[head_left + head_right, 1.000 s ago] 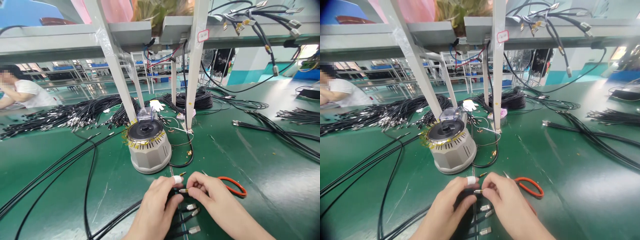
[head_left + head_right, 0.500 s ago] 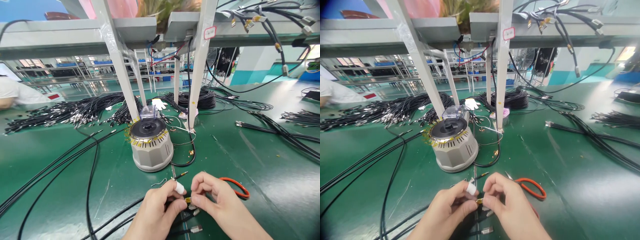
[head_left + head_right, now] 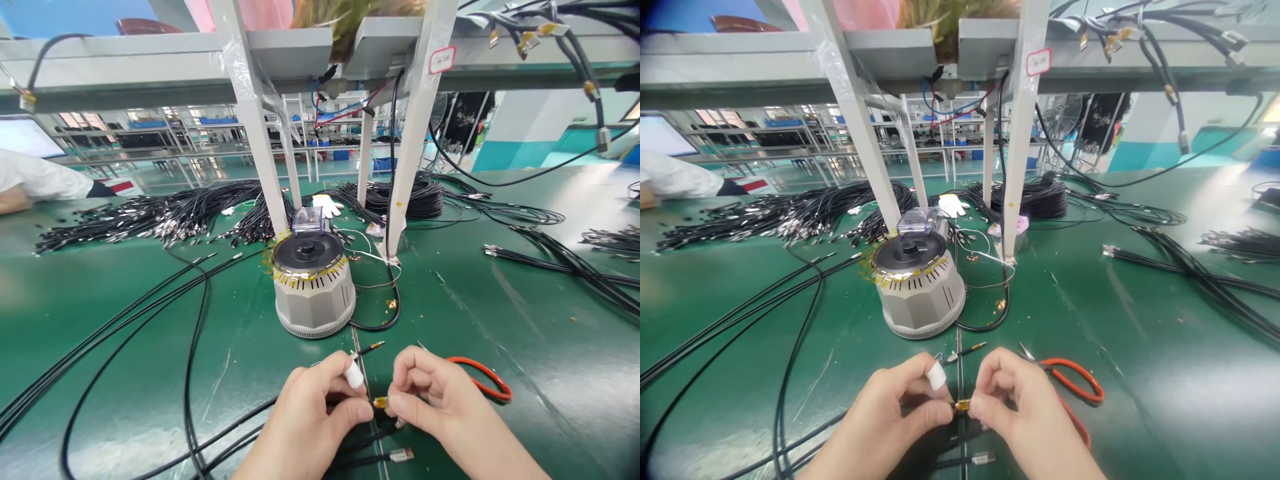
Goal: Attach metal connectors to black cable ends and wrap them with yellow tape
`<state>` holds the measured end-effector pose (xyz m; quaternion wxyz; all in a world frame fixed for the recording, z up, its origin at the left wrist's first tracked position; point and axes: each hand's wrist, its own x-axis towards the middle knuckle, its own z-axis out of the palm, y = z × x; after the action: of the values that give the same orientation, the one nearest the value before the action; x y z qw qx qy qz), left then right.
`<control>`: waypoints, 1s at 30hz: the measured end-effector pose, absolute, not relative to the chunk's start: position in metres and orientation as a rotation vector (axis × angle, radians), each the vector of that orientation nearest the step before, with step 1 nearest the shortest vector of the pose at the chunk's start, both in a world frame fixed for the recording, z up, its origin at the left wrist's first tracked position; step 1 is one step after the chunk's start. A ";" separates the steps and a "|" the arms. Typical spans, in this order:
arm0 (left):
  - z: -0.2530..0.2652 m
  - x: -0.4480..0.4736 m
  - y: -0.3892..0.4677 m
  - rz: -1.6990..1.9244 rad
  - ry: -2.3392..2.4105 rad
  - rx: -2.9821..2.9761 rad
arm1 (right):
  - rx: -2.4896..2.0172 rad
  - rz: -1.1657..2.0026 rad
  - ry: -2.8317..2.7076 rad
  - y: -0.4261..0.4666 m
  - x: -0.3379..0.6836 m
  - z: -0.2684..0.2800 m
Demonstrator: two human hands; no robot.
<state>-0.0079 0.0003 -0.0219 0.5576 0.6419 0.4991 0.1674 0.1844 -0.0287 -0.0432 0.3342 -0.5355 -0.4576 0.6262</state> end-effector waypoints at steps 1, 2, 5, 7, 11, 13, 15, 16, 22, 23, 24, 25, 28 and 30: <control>-0.022 -0.009 0.000 0.400 1.171 1.497 | -1.431 1.587 -1.236 -0.030 0.184 -0.044; -0.022 -0.010 0.000 0.404 1.150 1.453 | -1.469 1.523 -1.316 -0.031 0.184 -0.044; -0.023 -0.014 -0.001 0.411 1.028 1.266 | -1.537 1.406 -1.490 -0.035 0.184 -0.044; -0.023 -0.016 0.000 0.397 0.947 1.220 | -1.494 1.492 -1.400 -0.038 0.183 -0.042; -0.022 -0.020 0.004 0.335 0.937 1.259 | -1.514 1.439 -1.321 -0.040 0.181 -0.037; -0.021 -0.021 0.005 0.325 0.946 1.236 | -1.563 1.320 -1.393 -0.041 0.182 -0.036; -0.020 -0.021 0.004 0.330 0.948 1.192 | -1.589 1.284 -1.420 -0.042 0.185 -0.037; -0.019 -0.020 0.003 0.328 0.950 1.176 | -1.604 1.291 -1.416 -0.042 0.187 -0.038; -0.018 -0.009 -0.004 0.473 0.967 1.240 | -1.510 1.471 -1.364 -0.044 0.195 -0.042; -0.018 -0.008 -0.004 0.498 0.988 1.296 | -1.465 1.541 -1.272 -0.043 0.194 -0.042; -0.018 -0.007 -0.005 0.508 1.011 1.367 | -1.421 1.618 -1.164 -0.043 0.194 -0.041; -0.018 -0.008 -0.005 0.517 1.020 1.446 | -1.373 1.694 -1.067 -0.043 0.193 -0.040; -0.019 -0.009 -0.007 0.578 1.025 1.644 | -1.296 1.808 -0.885 -0.042 0.192 -0.036; -0.019 -0.008 -0.007 0.633 1.035 1.795 | -1.305 1.804 -0.843 -0.042 0.191 -0.033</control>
<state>-0.0084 -0.0072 -0.0194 0.4685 0.7318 0.4221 0.2583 0.1915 -0.0424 -0.0325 0.3712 -0.5088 -0.3288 0.7037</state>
